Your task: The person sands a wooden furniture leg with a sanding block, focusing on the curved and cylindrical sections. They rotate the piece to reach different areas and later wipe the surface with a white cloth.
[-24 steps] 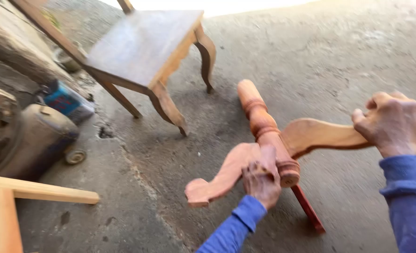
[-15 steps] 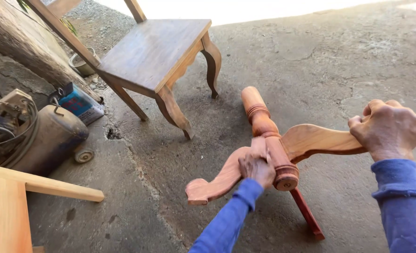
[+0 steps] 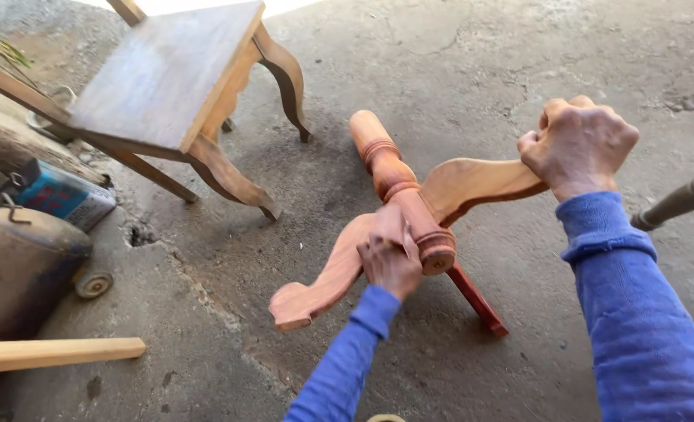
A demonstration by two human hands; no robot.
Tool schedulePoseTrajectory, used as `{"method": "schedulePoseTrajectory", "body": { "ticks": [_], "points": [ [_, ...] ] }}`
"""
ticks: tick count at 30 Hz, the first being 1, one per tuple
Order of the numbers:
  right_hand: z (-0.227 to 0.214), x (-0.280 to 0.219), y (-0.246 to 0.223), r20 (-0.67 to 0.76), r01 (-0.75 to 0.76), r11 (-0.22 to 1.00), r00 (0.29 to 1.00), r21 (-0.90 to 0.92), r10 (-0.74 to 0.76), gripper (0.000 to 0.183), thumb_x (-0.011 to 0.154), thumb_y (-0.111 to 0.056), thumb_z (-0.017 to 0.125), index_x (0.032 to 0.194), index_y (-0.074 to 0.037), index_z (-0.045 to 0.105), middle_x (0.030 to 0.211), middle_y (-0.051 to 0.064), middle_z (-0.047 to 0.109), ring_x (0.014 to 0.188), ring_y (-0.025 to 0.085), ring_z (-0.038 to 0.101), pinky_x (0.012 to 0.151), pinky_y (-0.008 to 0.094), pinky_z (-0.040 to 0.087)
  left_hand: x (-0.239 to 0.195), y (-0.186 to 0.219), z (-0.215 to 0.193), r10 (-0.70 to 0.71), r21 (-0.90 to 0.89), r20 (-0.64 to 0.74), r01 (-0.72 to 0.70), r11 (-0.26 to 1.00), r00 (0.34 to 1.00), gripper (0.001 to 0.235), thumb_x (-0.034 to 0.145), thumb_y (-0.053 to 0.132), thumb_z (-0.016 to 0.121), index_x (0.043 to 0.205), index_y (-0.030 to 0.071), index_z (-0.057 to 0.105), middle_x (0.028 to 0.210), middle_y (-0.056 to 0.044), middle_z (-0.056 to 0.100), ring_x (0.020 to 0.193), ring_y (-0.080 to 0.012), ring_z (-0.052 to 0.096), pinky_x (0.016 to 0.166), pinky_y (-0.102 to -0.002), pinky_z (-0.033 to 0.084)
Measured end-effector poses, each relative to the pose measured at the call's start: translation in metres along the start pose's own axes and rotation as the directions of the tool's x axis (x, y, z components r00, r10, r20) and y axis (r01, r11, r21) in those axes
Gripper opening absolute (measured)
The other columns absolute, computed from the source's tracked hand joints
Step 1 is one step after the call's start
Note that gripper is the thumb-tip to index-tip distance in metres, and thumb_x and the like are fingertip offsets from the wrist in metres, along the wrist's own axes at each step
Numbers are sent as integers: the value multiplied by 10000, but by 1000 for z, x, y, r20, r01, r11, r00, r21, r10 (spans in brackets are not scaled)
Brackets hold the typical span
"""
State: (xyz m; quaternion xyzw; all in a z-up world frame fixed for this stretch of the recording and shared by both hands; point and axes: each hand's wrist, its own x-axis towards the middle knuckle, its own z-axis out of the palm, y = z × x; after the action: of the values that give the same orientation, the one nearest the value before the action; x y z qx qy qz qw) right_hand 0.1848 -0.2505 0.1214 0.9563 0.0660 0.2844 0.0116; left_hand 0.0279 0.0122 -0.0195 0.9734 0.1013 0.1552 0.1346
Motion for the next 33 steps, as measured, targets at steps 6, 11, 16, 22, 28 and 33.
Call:
{"method": "schedulePoseTrajectory", "body": {
  "ticks": [6,11,16,22,28,33],
  "points": [
    [-2,0,-2,-71,10,1000,997,20,-9,216,865,-481,830,845,-272,779,724,-50,659,613,126,565,517,321,390,-6,27,-45,-127,-9,167,130,991,978,519,1005,401,386,1065,46,760,1071,-163,718,1140,-317,556,1004,-542,351],
    [2,-1,4,-22,-1,1000,1000,23,2,213,871,-468,830,846,-262,780,713,-44,651,578,126,563,499,333,397,16,22,-42,-81,6,183,81,997,980,486,995,387,404,1093,64,753,1050,-171,718,1108,-329,568,978,-539,369],
    [-2,-1,-2,-37,-18,1000,999,23,19,206,913,-427,814,803,-257,772,714,-53,648,588,113,558,496,319,407,13,5,-8,-88,142,115,71,987,989,452,986,398,461,976,74,776,1114,-170,716,1161,-351,565,1002,-572,350],
    [13,4,17,-18,-19,1000,1000,9,19,213,860,-461,833,811,-265,767,702,-47,644,575,121,564,507,329,417,-13,27,-26,182,-129,-228,-215,968,956,447,1019,318,493,1191,-6,750,1041,-195,724,976,-326,632,936,-493,436],
    [26,2,31,-79,2,998,997,70,4,236,878,-494,840,827,-273,777,804,-60,684,628,129,586,571,376,422,5,25,-27,127,-183,206,-89,979,970,436,1057,382,490,1063,26,742,880,-181,709,791,-297,636,835,-412,499],
    [15,-1,24,-123,10,1000,992,-23,-12,160,835,-440,814,805,-290,767,772,-68,678,644,127,578,563,334,406,-8,32,-41,501,-203,-141,-520,830,854,266,995,248,599,1075,46,752,989,-176,691,950,-359,597,835,-478,452]
  ]
}}
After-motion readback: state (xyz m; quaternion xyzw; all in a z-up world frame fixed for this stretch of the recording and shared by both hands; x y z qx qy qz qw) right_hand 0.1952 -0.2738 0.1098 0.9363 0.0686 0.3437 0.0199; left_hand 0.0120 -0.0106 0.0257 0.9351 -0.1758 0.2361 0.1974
